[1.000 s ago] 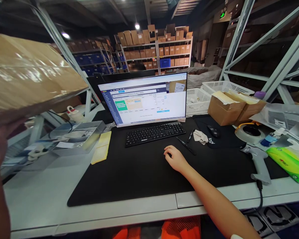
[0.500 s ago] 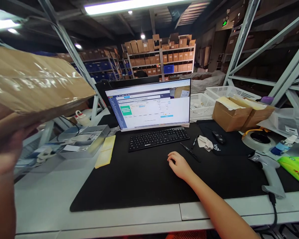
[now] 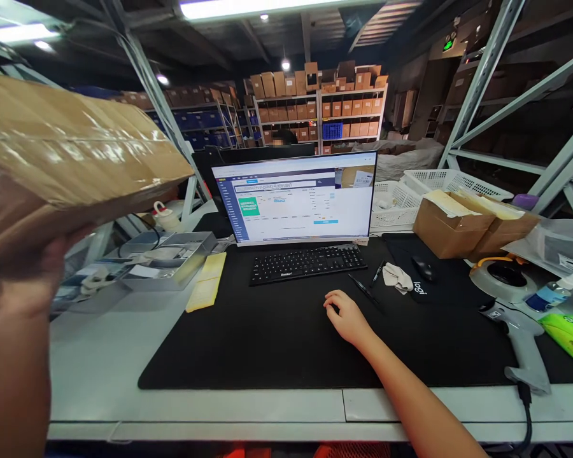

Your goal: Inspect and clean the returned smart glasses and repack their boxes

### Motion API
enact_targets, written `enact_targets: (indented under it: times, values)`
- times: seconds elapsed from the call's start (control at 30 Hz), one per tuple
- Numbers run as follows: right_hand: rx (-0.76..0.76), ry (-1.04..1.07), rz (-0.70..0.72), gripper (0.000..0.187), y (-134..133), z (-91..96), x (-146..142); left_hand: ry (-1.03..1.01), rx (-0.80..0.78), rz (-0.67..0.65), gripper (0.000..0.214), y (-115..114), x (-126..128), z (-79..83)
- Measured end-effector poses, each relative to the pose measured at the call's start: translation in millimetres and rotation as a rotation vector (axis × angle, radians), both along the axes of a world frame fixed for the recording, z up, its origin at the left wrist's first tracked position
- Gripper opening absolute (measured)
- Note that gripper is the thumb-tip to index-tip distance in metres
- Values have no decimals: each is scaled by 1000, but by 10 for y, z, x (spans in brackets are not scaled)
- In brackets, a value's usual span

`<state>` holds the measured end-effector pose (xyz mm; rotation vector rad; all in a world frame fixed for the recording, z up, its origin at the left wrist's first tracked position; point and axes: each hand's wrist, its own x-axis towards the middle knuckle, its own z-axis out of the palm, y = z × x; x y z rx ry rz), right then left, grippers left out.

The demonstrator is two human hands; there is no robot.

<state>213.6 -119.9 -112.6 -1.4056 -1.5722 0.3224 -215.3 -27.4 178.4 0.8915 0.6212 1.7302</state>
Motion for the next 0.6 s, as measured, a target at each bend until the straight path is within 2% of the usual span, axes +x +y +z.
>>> enact_targets:
  times: [0.07, 0.1, 0.13, 0.2, 0.27, 0.33, 0.4, 0.5, 0.53, 0.6]
  values:
    - [0, -5, 1, 17, -1, 7, -7, 39, 244, -4, 61, 6, 5, -50]
    - [0, -8, 2, 17, -4, 10, -10, 39, 297, -10, 60, 23, -8, -100]
    - [0, -10, 5, 17, -10, 12, -12, 19, 278, -16, 59, 44, -30, -172]
    - [2, -12, 11, 16, -26, 18, -11, -41, 164, -43, 59, 88, -78, -386]
    - [2, -9, 19, 18, -39, 33, -2, -116, 29, -95, 64, 104, -95, -703]
    - [-4, 0, 31, 22, -32, 73, 5, -204, -109, -160, 65, 70, -42, -1108]
    - [-17, 11, 44, 30, 4, 142, -10, -294, -281, -234, 56, -15, 89, -1554]
    - [-21, 102, 135, 56, 54, 268, -116, -405, -642, -399, 55, -207, 353, -2126]
    - [-14, 160, 189, 65, 47, 304, -172, -410, -730, -433, 57, -278, 435, -2254]
    - [0, 263, 266, 75, -17, 356, -298, -378, -865, -513, 60, -415, 568, -2402]
